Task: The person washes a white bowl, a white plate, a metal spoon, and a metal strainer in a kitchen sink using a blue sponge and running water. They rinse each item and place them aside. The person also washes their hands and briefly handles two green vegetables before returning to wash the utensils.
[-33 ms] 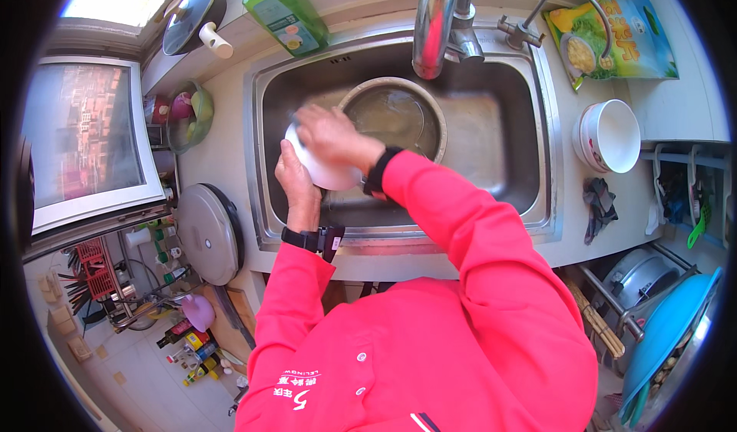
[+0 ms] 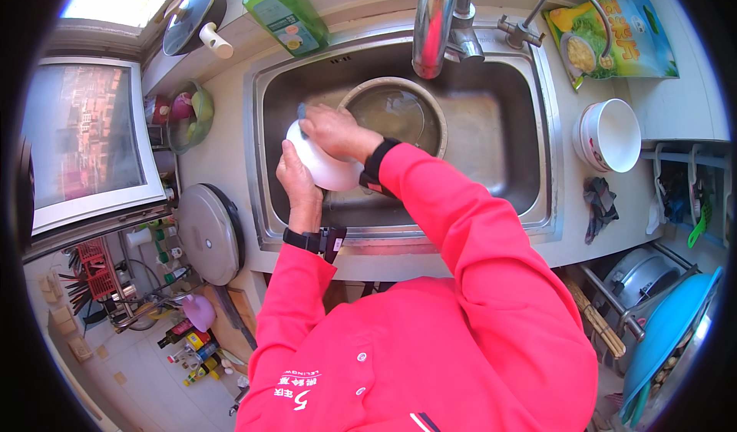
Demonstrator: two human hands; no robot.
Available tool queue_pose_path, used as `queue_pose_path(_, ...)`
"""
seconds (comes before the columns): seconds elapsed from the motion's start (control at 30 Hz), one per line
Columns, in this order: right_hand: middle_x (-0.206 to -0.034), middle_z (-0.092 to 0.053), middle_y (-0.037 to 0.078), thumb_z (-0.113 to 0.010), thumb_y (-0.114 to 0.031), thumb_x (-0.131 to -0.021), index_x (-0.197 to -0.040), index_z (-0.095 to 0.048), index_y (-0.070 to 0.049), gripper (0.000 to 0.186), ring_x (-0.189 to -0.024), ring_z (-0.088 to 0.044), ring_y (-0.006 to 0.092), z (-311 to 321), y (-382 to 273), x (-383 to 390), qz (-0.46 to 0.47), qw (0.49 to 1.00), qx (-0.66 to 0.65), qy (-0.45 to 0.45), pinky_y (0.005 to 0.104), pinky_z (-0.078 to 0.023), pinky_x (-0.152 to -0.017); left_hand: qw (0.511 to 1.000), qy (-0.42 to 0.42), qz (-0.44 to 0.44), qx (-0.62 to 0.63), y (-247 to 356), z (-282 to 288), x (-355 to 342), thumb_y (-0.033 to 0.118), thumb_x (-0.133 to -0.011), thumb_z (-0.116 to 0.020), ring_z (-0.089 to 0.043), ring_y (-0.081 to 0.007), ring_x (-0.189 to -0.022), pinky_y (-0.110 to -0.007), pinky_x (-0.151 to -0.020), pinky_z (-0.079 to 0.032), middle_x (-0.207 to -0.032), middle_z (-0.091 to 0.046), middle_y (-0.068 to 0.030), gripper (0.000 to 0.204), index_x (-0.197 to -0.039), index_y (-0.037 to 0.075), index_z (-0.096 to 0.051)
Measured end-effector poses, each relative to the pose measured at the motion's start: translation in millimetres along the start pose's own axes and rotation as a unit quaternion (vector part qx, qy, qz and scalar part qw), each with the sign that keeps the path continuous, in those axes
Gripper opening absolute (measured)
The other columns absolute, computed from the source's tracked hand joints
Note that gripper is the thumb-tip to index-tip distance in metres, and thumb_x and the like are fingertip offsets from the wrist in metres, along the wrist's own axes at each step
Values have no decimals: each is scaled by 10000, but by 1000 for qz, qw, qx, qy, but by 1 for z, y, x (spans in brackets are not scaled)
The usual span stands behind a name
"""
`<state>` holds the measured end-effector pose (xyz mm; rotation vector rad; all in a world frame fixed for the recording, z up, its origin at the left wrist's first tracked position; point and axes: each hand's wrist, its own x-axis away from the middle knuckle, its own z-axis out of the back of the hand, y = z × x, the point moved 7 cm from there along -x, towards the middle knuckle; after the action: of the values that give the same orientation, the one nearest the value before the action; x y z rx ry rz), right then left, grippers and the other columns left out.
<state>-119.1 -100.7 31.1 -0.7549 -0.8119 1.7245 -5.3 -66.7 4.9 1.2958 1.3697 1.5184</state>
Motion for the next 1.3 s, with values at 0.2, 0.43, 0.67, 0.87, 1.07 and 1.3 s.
queue_pose_path(0.2, -1346, -425, 90, -518, -232, -826, -1264, -459, -75, 469, -1275, -350, 305, -7, -34, 46, 156, 981, 89, 70, 569, -224, -1029, 991, 48, 38, 120, -12, 11, -7, 371, -959, -409, -595, -193, -881, -326, -762, -489, -1020, -594, -120, 468, -1080, -62, -540)
queue_pose_path(0.43, -1441, -285, 143, -525, -222, -824, -1297, -426, -51, 512, -1335, -262, 324, -12, 8, 94, 81, 991, 33, 98, 514, -177, -1068, 981, 127, 60, 135, 4, 12, -3, 404, -956, -364, -599, -288, -971, -407, -797, -508, -1109, -570, -158, 522, -1172, -57, -481)
queue_pose_path(0.67, -1327, -434, 203, -389, -250, -933, -1275, -424, 29, 442, -1291, -349, 274, -3, 73, 47, -60, 915, -375, 138, 321, -280, -1042, 998, 32, -6, 45, 24, -4, 0, 391, -955, -417, -603, -209, -908, -336, -768, -501, -1027, -603, -132, 485, -1094, -58, -535)
queue_pose_path(0.87, -1321, -437, 173, -470, -235, -875, -1287, -433, -25, 464, -1257, -364, 343, 9, 13, 6, 85, 985, -125, 85, 414, -301, -1032, 1000, -12, -24, -2, 18, -7, -8, 374, -961, -421, -583, -153, -839, -294, -725, -483, -958, -610, -100, 466, -1003, -64, -572)
queue_pose_path(1.07, -1405, -337, 159, -458, -259, -892, -1351, -357, -50, 515, -1328, -255, 350, -6, -14, 55, 123, 992, -40, 10, 452, -202, -1089, 995, 31, 9, 95, 10, 6, -15, 364, -965, -405, -594, -176, -831, -309, -731, -491, -963, -609, -109, 464, -1051, -69, -546)
queue_pose_path(1.3, -1476, -196, 175, -309, -372, -941, -1406, -246, -23, 585, -1379, -137, 318, -19, 14, 42, 59, 982, -175, 26, 410, -117, -1113, 996, 61, 41, 48, -8, 9, -10, 339, -962, -405, -607, -205, -861, -322, -751, -494, -987, -616, -116, 439, -1049, -63, -561)
